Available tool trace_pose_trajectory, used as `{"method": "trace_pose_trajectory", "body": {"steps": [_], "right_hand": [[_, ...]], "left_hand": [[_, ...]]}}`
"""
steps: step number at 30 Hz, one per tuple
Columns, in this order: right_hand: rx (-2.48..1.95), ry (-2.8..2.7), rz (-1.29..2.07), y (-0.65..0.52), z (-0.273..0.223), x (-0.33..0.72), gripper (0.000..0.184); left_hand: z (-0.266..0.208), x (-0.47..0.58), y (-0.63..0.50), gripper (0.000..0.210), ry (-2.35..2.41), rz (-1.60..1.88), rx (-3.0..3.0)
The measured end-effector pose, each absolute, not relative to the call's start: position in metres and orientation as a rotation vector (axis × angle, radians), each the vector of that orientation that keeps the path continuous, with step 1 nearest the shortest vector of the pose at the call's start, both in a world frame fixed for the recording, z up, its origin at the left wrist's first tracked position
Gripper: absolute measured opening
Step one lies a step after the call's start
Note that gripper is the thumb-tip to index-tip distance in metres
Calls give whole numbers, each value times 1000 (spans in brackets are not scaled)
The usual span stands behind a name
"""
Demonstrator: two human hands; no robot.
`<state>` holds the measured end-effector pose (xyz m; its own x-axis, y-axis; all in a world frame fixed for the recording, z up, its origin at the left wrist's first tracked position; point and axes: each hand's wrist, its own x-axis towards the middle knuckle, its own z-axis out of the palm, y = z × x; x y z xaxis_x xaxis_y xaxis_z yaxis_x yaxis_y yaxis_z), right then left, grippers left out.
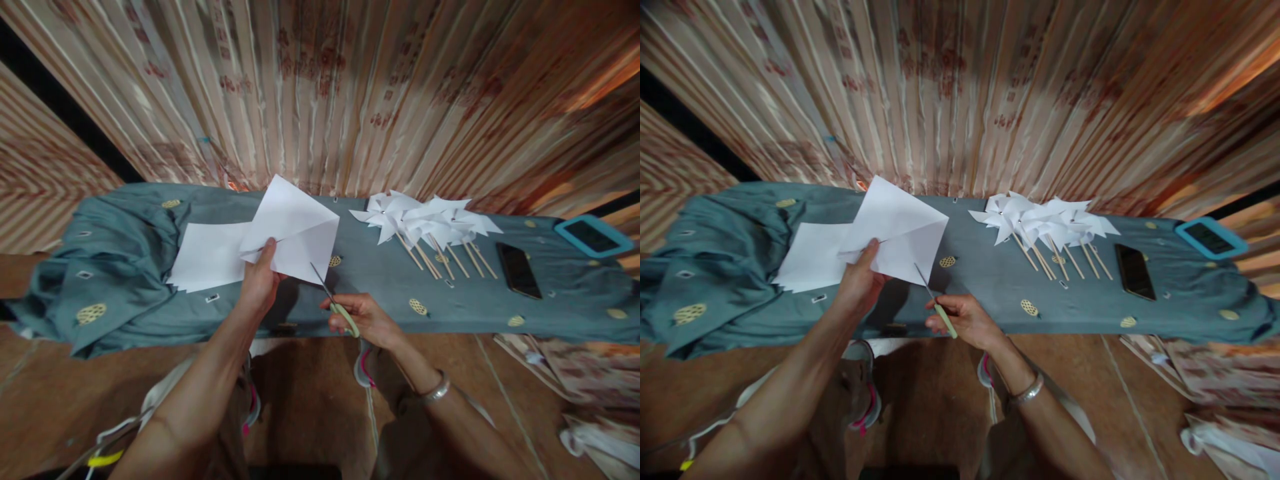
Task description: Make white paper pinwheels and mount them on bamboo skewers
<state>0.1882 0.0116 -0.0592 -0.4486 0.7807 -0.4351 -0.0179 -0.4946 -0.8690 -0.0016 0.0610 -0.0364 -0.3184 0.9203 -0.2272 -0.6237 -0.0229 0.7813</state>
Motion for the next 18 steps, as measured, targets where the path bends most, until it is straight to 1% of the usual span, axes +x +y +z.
{"method": "trace_pose_trajectory", "body": {"steps": [8, 14, 18], "right_hand": [[-1182, -1228, 1944, 14, -60, 190, 53], [-1179, -1210, 1935, 13, -62, 190, 52], [-1179, -1169, 1940, 13, -63, 190, 51]], "left_hand": [[-40, 7, 58, 23, 1023, 1594, 415], [-42, 8, 58, 29, 1053, 1575, 426], [-40, 9, 57, 28, 1056, 1573, 434]]}}
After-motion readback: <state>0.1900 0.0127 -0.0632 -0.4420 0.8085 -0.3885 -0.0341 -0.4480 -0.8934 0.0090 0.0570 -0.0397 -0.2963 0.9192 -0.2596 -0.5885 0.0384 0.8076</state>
